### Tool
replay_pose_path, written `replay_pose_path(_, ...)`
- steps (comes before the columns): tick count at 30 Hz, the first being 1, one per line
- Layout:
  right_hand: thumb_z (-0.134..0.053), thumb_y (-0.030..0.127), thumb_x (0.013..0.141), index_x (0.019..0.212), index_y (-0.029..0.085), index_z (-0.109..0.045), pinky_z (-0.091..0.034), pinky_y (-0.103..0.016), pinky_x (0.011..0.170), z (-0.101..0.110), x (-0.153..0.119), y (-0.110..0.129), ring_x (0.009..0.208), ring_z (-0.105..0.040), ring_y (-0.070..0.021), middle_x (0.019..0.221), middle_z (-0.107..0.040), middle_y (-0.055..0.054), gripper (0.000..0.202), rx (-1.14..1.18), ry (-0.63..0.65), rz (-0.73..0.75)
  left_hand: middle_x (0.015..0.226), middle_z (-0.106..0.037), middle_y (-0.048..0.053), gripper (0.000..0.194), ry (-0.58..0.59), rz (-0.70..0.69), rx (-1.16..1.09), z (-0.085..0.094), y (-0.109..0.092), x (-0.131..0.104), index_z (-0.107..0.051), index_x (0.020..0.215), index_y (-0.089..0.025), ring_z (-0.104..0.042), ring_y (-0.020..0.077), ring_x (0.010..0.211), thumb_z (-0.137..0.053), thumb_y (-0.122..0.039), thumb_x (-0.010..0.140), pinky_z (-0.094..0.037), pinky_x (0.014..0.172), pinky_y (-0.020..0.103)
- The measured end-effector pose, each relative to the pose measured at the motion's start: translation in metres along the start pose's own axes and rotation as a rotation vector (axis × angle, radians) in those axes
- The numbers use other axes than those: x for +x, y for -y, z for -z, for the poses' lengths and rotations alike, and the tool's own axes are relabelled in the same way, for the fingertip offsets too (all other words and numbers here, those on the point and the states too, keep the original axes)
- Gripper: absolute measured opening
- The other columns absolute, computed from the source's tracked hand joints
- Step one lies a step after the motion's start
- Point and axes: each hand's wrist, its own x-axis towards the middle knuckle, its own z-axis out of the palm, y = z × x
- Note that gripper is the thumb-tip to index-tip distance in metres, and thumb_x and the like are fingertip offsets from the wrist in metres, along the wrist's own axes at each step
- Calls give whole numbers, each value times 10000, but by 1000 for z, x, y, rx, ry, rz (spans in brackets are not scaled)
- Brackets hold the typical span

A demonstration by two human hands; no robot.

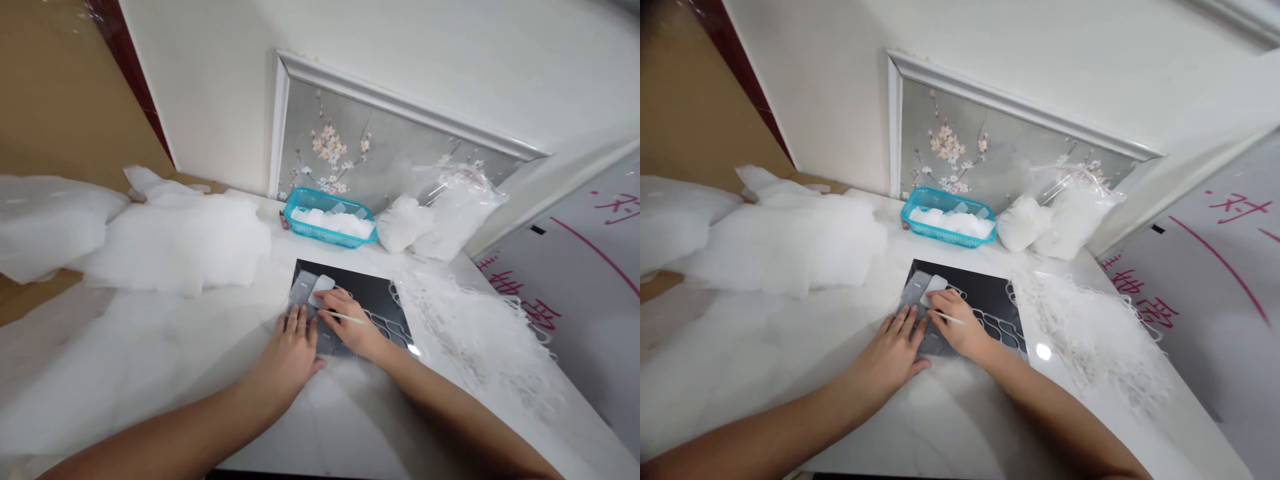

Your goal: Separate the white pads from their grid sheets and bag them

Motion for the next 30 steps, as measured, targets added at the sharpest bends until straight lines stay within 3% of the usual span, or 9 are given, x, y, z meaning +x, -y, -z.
replay_pose_path(5,-409,134,939,875,158,-562,-451,-446,955,-9,-1,5,1064,-558,-269,1111,-621,-169,168,-268,77,181,1442,-357,273,741,-16,1,10,-1,1,1,-467,1407,-50,-353,399,1351,-603,-530,859,-318,1087,525)
replay_pose_path(8,-409,229,963,887,175,-561,-514,-382,784,8,9,-11,857,-608,-222,969,-652,-115,179,-78,-59,-78,1452,-345,271,713,17,-1,12,1,2,2,-459,1417,-68,-341,396,1359,-574,-523,881,-318,1085,519)
replay_pose_path(11,-544,399,898,755,185,-487,-521,-320,651,44,24,-45,700,-610,-174,799,-629,-42,264,278,-307,-429,1466,-337,259,687,40,-5,-4,4,2,2,-456,1423,-90,-335,388,1365,-551,-522,897,-329,1074,513)
replay_pose_path(14,-678,480,759,680,182,-432,-544,-320,644,77,39,-74,704,-607,-175,700,-561,-8,395,468,-514,-549,1476,-343,237,655,28,-19,-43,7,0,0,-472,1414,-125,-365,372,1348,-548,-524,900,-338,1061,509)
replay_pose_path(16,-662,485,771,672,184,-426,-535,-326,640,86,45,-78,692,-604,-182,674,-557,-11,395,346,-561,-529,1475,-363,212,634,-7,-43,-79,7,-2,-1,-498,1394,-151,-396,367,1317,-555,-533,892,-330,1059,521)
replay_pose_path(21,-453,339,952,866,187,-552,-499,-363,766,50,35,-34,846,-626,-220,974,-666,-97,201,-86,-350,-211,1453,-430,124,569,-120,-138,-150,5,-5,-6,-555,1334,-208,-429,362,1258,-554,-553,882,-340,1041,539)
replay_pose_path(25,-404,256,980,1140,197,-581,-490,-348,832,11,17,1,957,-602,-214,1029,-641,-102,246,-57,-14,25,1353,-522,132,570,-171,-151,-142,1,-7,-5,-583,1291,-162,-467,339,1213,-617,-521,849,-376,1028,498)
replay_pose_path(27,-424,256,976,1084,198,-604,-493,-332,798,4,12,7,905,-605,-201,948,-646,-83,218,27,53,20,1319,-528,193,639,-180,-83,-109,-2,-6,-3,-577,1287,-86,-467,351,1223,-679,-495,806,-397,1018,465)
replay_pose_path(30,-484,293,954,860,193,-586,-492,-299,724,13,15,1,846,-632,-183,941,-672,-57,171,184,-46,-159,1313,-501,278,717,-197,-29,-41,-7,-4,-1,-576,1266,14,-440,392,1259,-714,-490,774,-402,1019,451)
